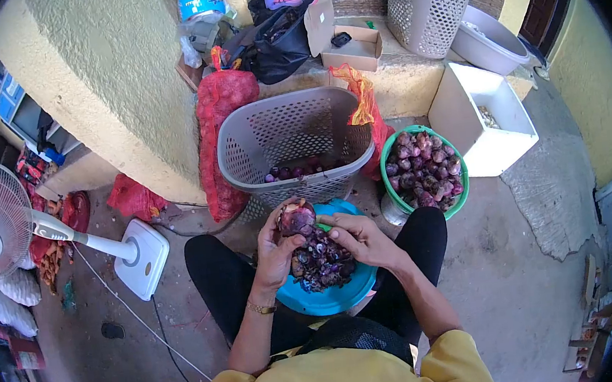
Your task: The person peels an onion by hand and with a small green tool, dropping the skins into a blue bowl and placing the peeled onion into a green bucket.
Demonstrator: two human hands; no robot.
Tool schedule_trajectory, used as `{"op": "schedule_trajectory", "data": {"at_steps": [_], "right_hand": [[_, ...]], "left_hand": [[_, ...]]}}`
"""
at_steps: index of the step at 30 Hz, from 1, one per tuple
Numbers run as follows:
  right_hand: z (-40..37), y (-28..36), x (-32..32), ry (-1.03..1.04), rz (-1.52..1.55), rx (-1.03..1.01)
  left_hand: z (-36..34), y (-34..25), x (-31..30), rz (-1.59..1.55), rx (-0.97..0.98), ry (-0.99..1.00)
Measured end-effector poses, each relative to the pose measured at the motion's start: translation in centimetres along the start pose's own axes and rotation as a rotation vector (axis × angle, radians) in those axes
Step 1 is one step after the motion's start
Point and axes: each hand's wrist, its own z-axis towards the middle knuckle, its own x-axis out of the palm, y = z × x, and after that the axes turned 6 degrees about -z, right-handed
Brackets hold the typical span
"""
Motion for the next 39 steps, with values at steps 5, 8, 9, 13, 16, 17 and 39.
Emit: {"op": "schedule_trajectory", "data": {"at_steps": [5, 8, 9, 13, 16, 17, 39], "right_hand": [[0.0, 1.7, 1.3, -0.278, -0.185, 0.044], [0.0, 2.1, 1.8, -0.354, -0.331, 0.041], [-0.1, 2.2, 1.9, -0.355, -0.331, 0.041], [-0.2, 2.3, 2.4, -0.416, -0.413, 0.054], [-0.2, 2.5, 2.5, -0.453, -0.511, 0.032], [-0.3, 2.5, 2.5, -0.444, -0.547, 0.037], [1.3, 0.9, 1.2, -0.415, -0.101, -0.094]], "left_hand": [[-0.2, 0.3, 1.0, -0.009, 0.041, -0.090], [-0.4, 0.7, 1.2, -0.004, 0.040, -0.142], [-0.5, 0.8, 1.3, -0.004, 0.040, -0.142], [-0.5, 1.2, 1.2, 0.056, 0.068, -0.170], [-0.5, 1.1, 1.2, 0.136, 0.091, -0.159], [-0.5, 1.0, 1.4, 0.151, 0.100, -0.156], [-1.7, 1.3, 0.1, 0.056, -0.195, -0.133]]}}
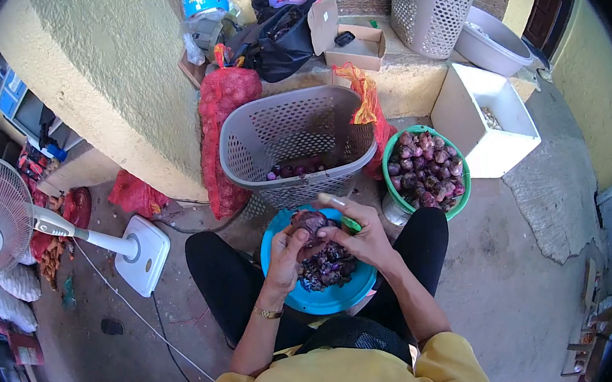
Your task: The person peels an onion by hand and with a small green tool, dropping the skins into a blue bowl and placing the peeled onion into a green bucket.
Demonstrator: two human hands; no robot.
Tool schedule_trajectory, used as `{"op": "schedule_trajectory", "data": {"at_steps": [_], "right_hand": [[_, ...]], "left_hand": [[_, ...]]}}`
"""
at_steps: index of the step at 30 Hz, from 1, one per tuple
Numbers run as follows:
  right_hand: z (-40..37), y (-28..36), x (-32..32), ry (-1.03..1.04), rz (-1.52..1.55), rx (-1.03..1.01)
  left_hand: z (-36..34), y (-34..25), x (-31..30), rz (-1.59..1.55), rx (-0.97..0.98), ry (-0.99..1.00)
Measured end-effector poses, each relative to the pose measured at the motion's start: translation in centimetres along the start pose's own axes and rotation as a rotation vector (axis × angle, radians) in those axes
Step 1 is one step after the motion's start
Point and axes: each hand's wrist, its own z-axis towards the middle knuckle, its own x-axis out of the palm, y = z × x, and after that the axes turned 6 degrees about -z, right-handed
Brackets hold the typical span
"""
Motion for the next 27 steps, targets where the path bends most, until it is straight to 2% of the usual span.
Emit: {"op": "schedule_trajectory", "data": {"at_steps": [2, 7, 9, 13, 15, 19, 22, 24, 26, 27], "right_hand": [[0.1, -0.2, -0.3, 0.188, 0.242, 0.189], [0.4, -0.5, -1.6, 0.272, 0.305, 0.308], [0.6, -0.3, -1.8, 0.219, 0.130, 0.195], [0.7, 0.1, -1.1, 0.127, 0.045, 0.135], [0.7, -0.1, -0.6, -0.017, 0.280, 0.332], [1.4, 0.3, -0.8, -0.165, 0.315, 0.460], [2.0, 1.0, -1.8, -0.218, 0.371, 0.467], [1.9, 1.1, -2.5, -0.155, 0.387, 0.439], [1.0, -0.4, -2.6, -0.132, 0.101, 0.396], [0.6, -1.0, -2.3, -0.128, 0.130, 0.376]], "left_hand": [[-0.1, -0.2, -0.2, 0.000, -0.045, 0.074], [-0.3, -0.9, -0.7, -0.046, -0.127, 0.159], [-0.1, -0.7, -0.8, -0.033, -0.137, 0.165], [-0.1, -0.9, -0.4, -0.037, -0.182, 0.151], [-0.2, -1.2, -0.2, -0.035, -0.204, 0.154], [-0.5, -1.7, 0.1, -0.003, -0.213, 0.178], [-0.7, -2.2, 0.1, 0.008, -0.173, 0.182], [-0.5, -2.6, -0.2, 0.021, -0.140, 0.189], [-0.2, -2.8, -0.5, 0.044, -0.027, 0.159], [-0.2, -3.1, -0.7, 0.044, -0.027, 0.158]]}}
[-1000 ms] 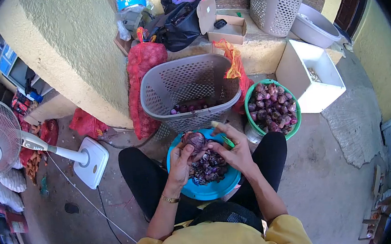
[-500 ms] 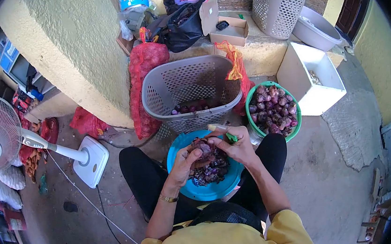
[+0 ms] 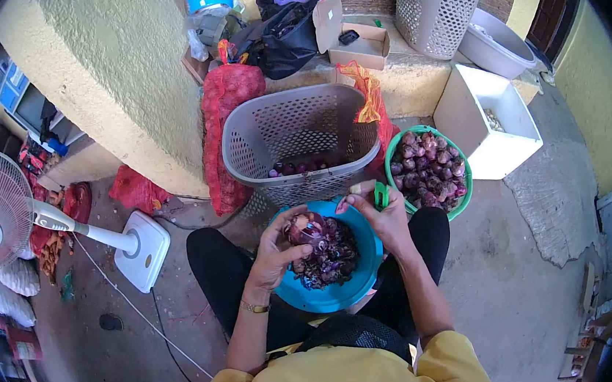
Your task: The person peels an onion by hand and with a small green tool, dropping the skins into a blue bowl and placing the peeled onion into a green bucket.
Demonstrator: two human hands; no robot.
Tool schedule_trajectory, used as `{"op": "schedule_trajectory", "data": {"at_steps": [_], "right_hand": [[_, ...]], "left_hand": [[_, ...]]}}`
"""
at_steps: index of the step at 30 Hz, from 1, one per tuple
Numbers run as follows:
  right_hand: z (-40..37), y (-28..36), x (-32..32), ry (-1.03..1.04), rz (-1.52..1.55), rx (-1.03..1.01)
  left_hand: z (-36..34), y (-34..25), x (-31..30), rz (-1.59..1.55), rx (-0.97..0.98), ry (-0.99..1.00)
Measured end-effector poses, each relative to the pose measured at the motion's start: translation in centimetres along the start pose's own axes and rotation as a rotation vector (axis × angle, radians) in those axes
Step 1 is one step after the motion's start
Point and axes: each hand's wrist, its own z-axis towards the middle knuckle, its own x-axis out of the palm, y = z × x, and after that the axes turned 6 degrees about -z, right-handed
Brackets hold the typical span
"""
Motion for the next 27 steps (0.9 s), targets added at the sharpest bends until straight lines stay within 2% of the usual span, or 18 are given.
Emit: {"op": "schedule_trajectory", "data": {"at_steps": [1, 3, 4, 5, 7, 8, 9, 11, 14, 17, 21, 23, 27], "right_hand": [[-0.3, -0.6, 0.1, 0.000, -0.001, 0.000], [-1.0, -1.4, 0.3, 0.135, 0.177, 0.123], [-1.3, -1.9, 0.3, 0.185, 0.149, 0.205], [-1.5, -2.8, 0.4, 0.185, 0.149, 0.205], [-1.5, -3.4, 0.7, 0.295, -0.196, 0.080], [-1.6, -3.4, 0.6, 0.329, -0.265, 0.087], [-1.7, -3.1, 0.9, 0.331, -0.265, 0.086], [-1.8, -2.5, 1.8, 0.187, -0.034, 0.163], [-1.8, -0.4, 3.3, 0.110, 0.128, 0.108], [-1.9, 0.7, 3.9, 0.105, 0.179, 0.118], [-1.6, 0.5, 3.7, 0.108, 0.129, 0.035], [-1.5, 0.8, 3.1, 0.168, 0.113, 0.101], [-1.1, 1.1, 2.9, 0.160, 0.101, 0.071]], "left_hand": [[-0.1, -0.3, -0.2, 0.000, 0.008, -0.017], [0.1, -0.5, -0.4, -0.001, 0.015, -0.035], [0.2, -0.5, -0.5, -0.010, 0.053, -0.022], [0.3, -0.4, -0.6, -0.019, 0.092, -0.009], [0.3, -0.4, -0.6, -0.024, 0.112, 0.000], [0.3, -0.4, -0.7, -0.028, 0.133, 0.008], [0.3, -0.4, -0.7, -0.027, 0.135, 0.007], [0.1, -0.1, -0.7, -0.210, 0.065, -0.052], [0.4, 0.6, -0.5, -0.344, 0.066, -0.055], [0.5, 2.7, -1.6, -0.507, 0.054, -0.035], [0.2, 1.2, -0.4, -0.503, 0.023, -0.017], [-0.1, 0.1, 0.0, -0.321, 0.033, -0.027], [0.2, -0.2, -0.2, -0.124, 0.026, -0.037]]}}
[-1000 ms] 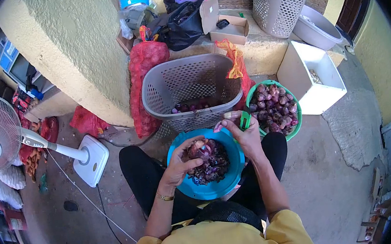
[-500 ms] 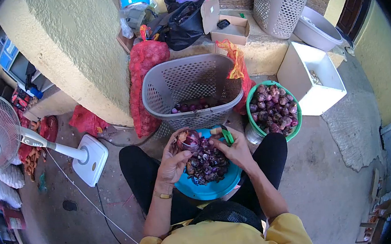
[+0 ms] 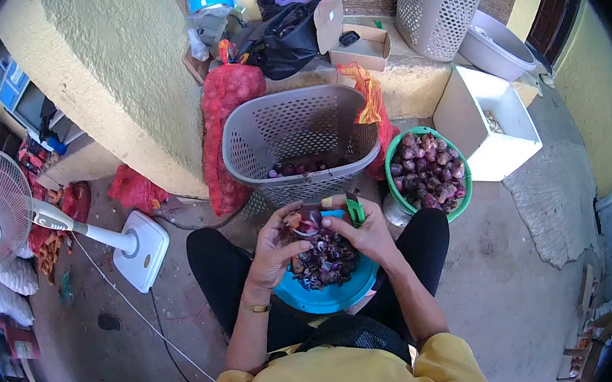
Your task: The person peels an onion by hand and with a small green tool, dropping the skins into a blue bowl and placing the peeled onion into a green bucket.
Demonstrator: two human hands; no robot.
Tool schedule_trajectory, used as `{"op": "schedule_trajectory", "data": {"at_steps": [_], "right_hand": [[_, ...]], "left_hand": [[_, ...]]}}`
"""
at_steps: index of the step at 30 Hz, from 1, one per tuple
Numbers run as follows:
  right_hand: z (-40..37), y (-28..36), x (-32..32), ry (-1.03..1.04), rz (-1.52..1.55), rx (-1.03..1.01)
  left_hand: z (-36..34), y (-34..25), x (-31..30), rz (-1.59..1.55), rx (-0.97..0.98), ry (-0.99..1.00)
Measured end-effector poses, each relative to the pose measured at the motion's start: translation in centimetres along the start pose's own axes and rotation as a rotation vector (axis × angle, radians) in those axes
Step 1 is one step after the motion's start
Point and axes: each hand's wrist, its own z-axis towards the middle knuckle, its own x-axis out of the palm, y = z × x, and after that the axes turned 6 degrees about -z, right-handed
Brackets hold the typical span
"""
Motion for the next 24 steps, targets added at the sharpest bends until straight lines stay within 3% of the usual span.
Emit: {"op": "schedule_trajectory", "data": {"at_steps": [3, 8, 12, 14, 18, 24], "right_hand": [[0.2, -0.7, -0.3, 0.083, -0.010, 0.008], [0.4, 0.3, -0.3, 0.119, -0.244, -0.260], [0.2, 0.1, 0.3, 0.046, -0.224, -0.166], [0.0, -0.5, 0.7, -0.004, -0.063, 0.108], [0.1, -2.2, 1.4, -0.110, -0.020, -0.044], [0.0, -2.3, 0.1, 0.010, -0.191, -0.067]], "left_hand": [[0.3, 0.1, 0.3, 0.145, 0.031, 0.053], [0.5, 0.1, 1.4, 0.104, 0.110, 0.036], [0.9, 1.8, 0.6, 0.079, 0.129, -0.050], [1.1, 2.1, 0.8, 0.075, 0.123, -0.053], [1.2, 3.2, 1.1, 0.204, 0.082, -0.112], [1.3, 3.2, 0.0, 0.566, 0.074, -0.085]]}}
